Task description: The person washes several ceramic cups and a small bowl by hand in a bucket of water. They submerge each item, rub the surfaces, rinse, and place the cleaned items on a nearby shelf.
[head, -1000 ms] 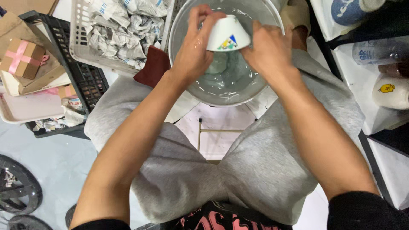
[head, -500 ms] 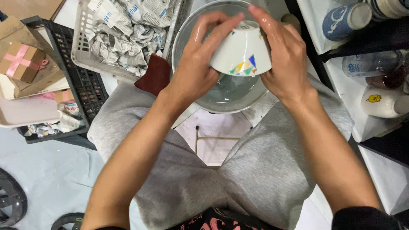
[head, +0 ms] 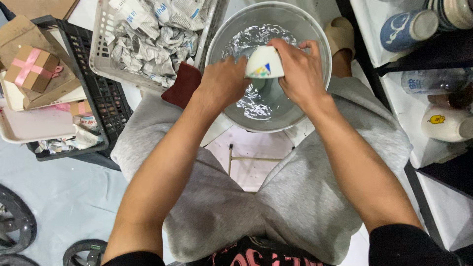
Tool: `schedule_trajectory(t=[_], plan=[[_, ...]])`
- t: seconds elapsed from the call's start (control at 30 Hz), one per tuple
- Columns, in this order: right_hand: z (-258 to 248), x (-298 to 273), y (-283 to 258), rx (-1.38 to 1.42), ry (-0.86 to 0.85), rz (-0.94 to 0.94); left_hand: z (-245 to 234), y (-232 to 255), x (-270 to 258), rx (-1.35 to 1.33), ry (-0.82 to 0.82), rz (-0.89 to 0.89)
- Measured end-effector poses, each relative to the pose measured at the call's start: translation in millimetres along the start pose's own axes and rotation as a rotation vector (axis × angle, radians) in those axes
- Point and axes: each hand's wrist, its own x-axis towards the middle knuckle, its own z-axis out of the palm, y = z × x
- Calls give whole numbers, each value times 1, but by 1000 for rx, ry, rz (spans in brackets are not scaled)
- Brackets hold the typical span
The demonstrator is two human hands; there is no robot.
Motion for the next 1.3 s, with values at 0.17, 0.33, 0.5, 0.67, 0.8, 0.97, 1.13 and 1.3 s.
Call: schedule_trajectory(t=[0.17,0.33,0.5,0.67,0.8,0.97,1.13,1.3], plan=[[14,8,6,-36,-109,276,-3,1,6,-79,112,27],[4,10,-5,-10,38,180,-24,2,8,-169,133,-9],[-9,5,1,1,290,15,-35,2,3,-367,398,154],[8,8,33,521,245,497,-26,1,0,-358,361,70],[9,9,48,968,258,693,-18,-2,4,-346,363,87],[-16,0,55,1600,90,575,-18,-17,5,-608,108,-62],[8,-1,59,960,-94,670,-15,-31,4,-474,87,-121],[26,-10,40,127,-279,524,-17,-33,2,-485,66,-90]])
